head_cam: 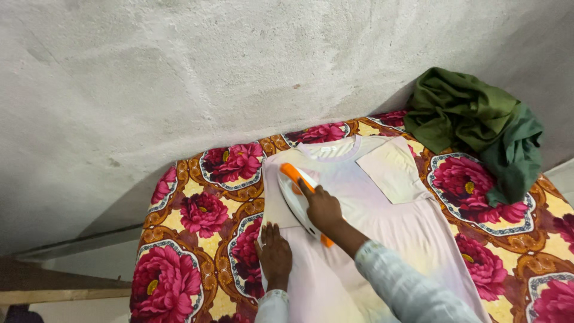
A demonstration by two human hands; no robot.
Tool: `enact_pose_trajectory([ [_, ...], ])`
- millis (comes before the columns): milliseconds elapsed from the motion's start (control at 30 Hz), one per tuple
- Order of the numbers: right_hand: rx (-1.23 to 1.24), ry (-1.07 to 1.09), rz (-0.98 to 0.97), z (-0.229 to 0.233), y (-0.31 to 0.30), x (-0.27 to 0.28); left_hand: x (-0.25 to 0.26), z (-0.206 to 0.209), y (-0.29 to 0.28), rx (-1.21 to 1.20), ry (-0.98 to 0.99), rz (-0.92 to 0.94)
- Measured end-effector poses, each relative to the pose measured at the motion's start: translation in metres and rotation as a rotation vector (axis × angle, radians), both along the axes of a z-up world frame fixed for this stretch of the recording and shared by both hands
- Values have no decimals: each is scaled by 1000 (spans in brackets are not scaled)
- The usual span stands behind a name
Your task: The person irons a white t-shirt on a floral-patterned bed, smoothing the fabric and using an orange and white iron. After folding the t-shirt, the person lays out a green long-sleeved shirt and begins ironing it.
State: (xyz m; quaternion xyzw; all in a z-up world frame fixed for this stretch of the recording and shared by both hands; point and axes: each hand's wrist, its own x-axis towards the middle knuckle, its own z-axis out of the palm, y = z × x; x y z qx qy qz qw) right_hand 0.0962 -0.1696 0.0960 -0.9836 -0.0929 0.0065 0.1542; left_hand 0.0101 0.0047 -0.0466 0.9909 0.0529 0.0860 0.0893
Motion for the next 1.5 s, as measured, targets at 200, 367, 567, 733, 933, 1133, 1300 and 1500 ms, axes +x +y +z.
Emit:
enact_pose_trajectory([
  [200,-15,30,-23,3,-13,6,1,2,-2,14,-18,4],
  [367,0,-45,-36,4,-12,23,-1,6,-1,6,-6,10],
  [567,-33,74,-87,6,-46,-23,2,7,-1,12,-9,9],
  [733,0,26,-112,12,-53,-7,1,7,-3,-8,1,15],
  [933,-4,72,-153,15,-58,-12,1,10,1,-37,8,25],
  [1133,26,126,-238,20,-105,-84,1,11,1,-26,-14,4],
  [1300,9,69,-288,25,-140,-130,0,11,4,-70,-26,-15],
  [1500,-16,162,-433,34,-180,-179,0,3,9,-69,-49,-44],
])
